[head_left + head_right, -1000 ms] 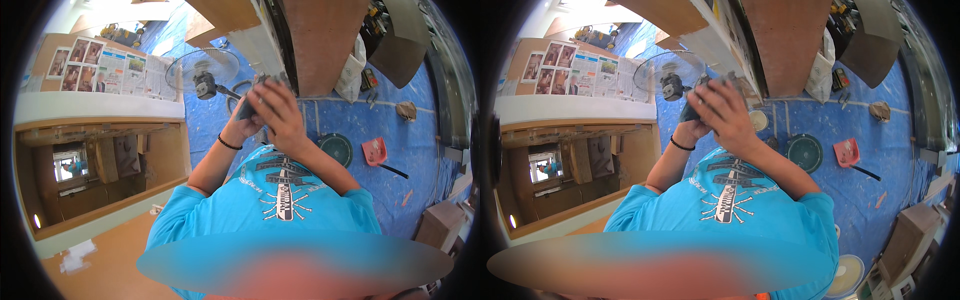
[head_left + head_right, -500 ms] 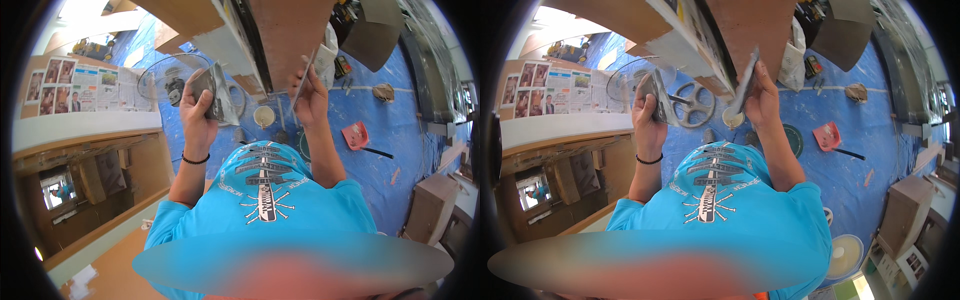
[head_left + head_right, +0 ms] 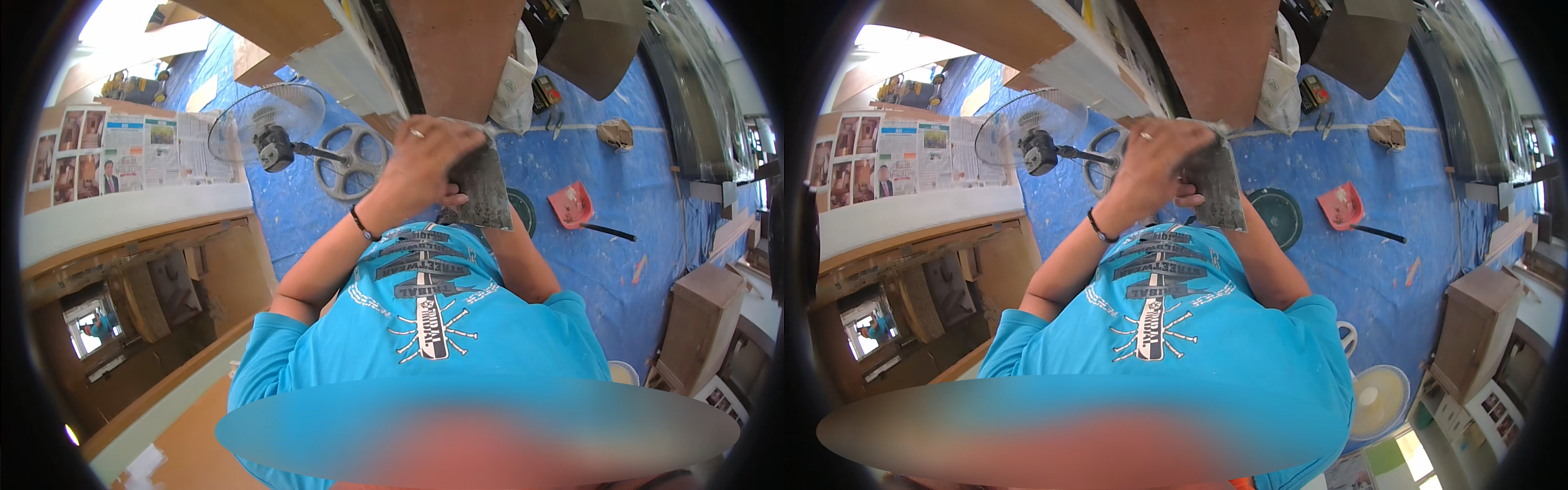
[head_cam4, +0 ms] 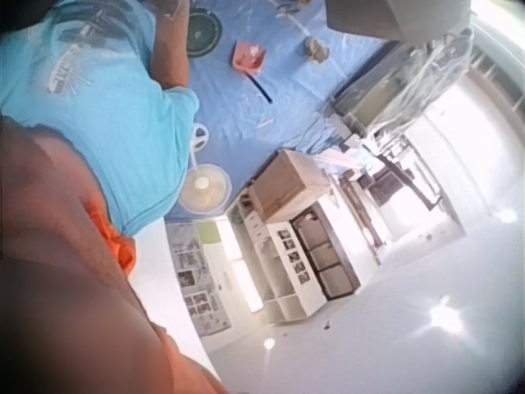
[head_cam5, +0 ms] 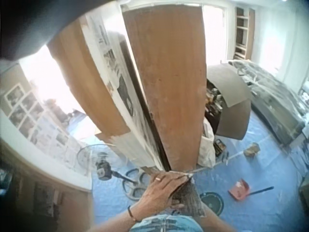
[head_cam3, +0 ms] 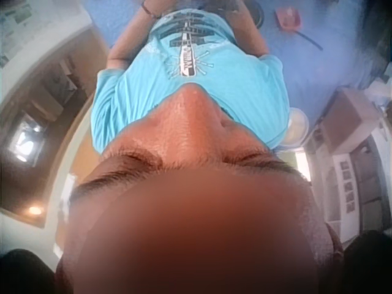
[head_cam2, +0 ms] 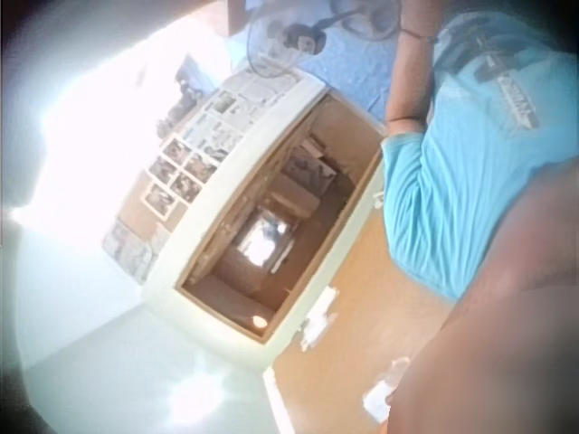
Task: The person applies white wall compound to a wall using a putty knife and a hawk. They repeatedly scoop compound from a bucket, transfer it to the hawk, and spread it onto the wall surface in smooth strokes.
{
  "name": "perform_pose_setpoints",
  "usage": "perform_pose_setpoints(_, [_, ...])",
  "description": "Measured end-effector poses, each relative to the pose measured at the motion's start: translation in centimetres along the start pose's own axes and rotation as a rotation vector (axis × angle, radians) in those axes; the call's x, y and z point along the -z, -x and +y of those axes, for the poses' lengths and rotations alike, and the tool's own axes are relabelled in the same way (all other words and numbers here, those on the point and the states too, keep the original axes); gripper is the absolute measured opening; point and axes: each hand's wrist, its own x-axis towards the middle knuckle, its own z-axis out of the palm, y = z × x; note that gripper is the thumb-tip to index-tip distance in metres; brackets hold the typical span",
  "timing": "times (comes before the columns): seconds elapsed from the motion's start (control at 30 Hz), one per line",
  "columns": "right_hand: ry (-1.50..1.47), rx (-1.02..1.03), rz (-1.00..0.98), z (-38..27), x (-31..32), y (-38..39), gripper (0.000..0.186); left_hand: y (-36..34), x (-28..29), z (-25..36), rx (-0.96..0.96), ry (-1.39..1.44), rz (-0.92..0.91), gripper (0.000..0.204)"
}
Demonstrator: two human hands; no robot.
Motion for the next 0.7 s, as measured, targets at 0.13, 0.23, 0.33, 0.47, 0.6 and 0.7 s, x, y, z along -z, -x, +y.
perform_pose_setpoints(0.13, [-0.092,0.056,0.126,-0.2,1.1,1.0,0.061,0.3,0.3,0.0,-0.146,-0.025,0.045,0.061])
perform_pose_setpoints(0.23, [-0.055,-0.015,0.023,0.3,1.4,0.3,0.065,0.4,0.7,0.2,-0.117,-0.135,-0.066,0.058])
perform_pose_setpoints(0.33, [0.001,-0.12,-0.008,0.1,0.8,-0.4,0.067,-0.4,1.5,-1.1,0.18,-0.177,-0.013,0.06])
perform_pose_setpoints(0.47, [-0.024,-0.049,0.085,-0.6,-0.5,0.5,0.069,0.6,2.2,-1.7,-0.008,-0.073,0.079,0.055])
perform_pose_setpoints(0.6, [0.037,-0.005,0.096,-1.3,-0.9,0.3,0.071,2.3,1.5,-1.3,0.13,0.156,0.132,0.043])
perform_pose_setpoints(0.7, [0.126,0.129,0.083,-1.9,-0.9,0.4,0.073,2.8,1.2,-1.9,0.445,0.519,0.269,0.042])
